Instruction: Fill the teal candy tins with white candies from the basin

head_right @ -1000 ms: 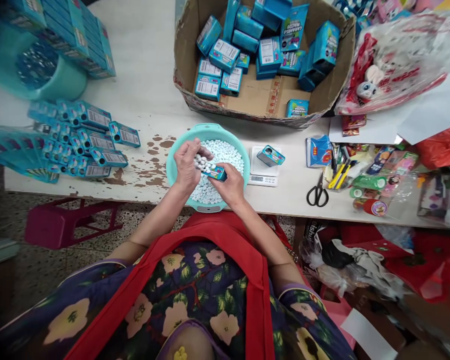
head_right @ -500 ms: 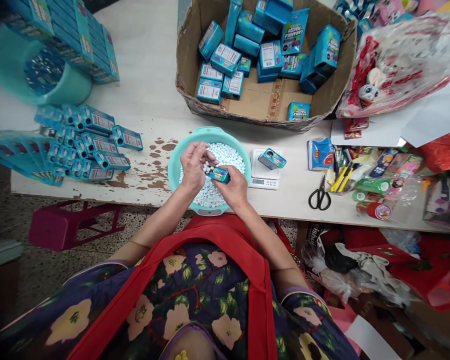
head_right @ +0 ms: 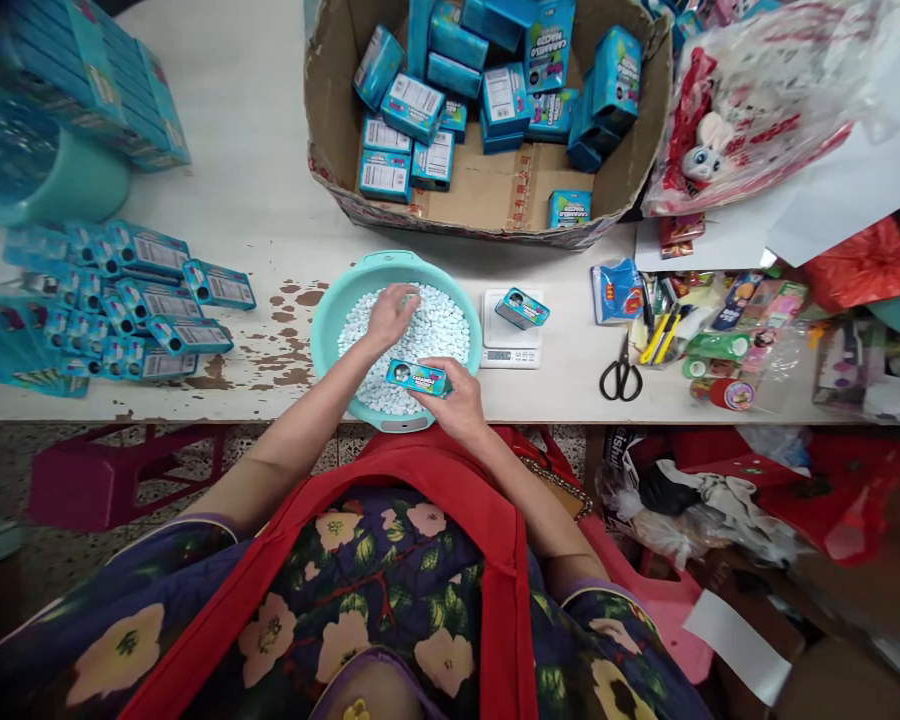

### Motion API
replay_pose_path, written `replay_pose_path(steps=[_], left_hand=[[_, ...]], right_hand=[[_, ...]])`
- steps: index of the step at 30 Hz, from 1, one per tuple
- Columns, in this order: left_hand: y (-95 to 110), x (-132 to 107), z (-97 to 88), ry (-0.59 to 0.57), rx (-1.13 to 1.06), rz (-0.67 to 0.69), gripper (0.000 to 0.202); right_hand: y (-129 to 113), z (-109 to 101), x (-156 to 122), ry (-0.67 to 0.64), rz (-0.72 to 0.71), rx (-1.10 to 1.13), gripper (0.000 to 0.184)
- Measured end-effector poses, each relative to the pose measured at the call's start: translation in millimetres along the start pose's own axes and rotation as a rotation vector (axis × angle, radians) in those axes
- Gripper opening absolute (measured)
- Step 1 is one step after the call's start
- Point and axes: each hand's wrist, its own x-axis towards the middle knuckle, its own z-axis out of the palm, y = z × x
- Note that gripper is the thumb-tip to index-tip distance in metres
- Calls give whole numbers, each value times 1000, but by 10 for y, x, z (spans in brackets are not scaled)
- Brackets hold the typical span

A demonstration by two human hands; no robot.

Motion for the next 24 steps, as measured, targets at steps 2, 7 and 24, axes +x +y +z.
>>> replay_pose_path(steps=[2,7,24], left_hand=[[-151,-21,154,-103,217,24,28],[-207,-329,244,-226,360,-54,26],[855,-572,-240,233,-863,-268,28]], right_hand=[[46,-1,-83,0,44,-13,36],[106,-79,-89,78,102,-74,38],[-43,149,248,56,-21,-266,28]])
